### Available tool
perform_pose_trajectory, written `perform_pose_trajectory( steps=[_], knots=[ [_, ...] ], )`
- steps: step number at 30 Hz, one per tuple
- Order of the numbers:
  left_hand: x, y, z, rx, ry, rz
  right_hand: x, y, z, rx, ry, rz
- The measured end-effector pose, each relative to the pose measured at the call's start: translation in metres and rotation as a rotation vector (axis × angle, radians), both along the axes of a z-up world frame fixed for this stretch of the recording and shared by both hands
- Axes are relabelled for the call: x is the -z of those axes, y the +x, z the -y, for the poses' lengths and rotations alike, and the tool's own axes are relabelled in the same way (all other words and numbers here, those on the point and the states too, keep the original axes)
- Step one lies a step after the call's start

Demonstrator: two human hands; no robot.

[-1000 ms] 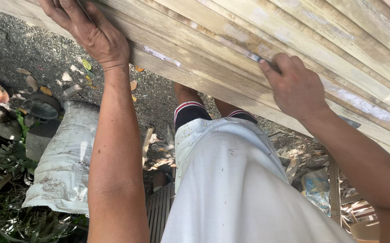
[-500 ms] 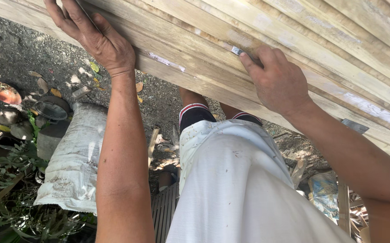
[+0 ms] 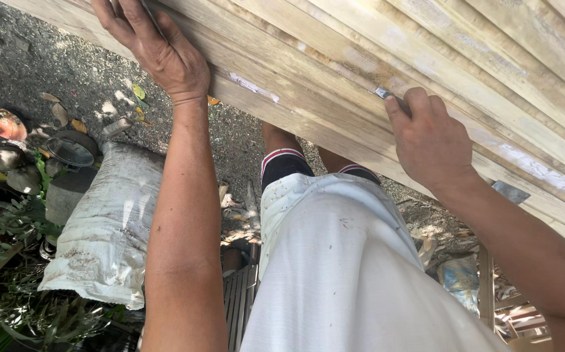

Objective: The person applies a white filler to the gaps between wooden planks using a small putty knife and a larger scraper. They scoop filler from a can, spread it into the gaps, and smooth the surface repeatedly across the wooden structure.

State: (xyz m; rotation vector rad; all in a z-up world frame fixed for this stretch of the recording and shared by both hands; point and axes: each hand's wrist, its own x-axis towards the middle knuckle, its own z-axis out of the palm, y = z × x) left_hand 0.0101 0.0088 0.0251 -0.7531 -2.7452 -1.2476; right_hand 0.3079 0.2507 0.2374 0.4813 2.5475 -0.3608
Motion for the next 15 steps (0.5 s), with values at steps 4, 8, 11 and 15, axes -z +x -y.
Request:
perform_pose_trajectory(
  steps=[4,8,11,15],
  knots=[
    [-0.010,0.004,-0.008,-0.004,0.015,0.029,-0.004,0.004,0.002,0.034,-0.056,-0.060],
    [-0.029,-0.001,-0.021,0.007,0.073,0.024,-0.009,-0.003,0.003,0.093,-0.097,-0.166],
    [-0.036,-0.001,-0.030,0.006,0.077,0.048,-0.014,0.008,0.001,0.255,-0.186,-0.206],
    [-0.039,0.000,-0.022,0.032,0.035,0.036,-0.017,0.038,0.003,0.462,-0.260,-0.331]
  ],
)
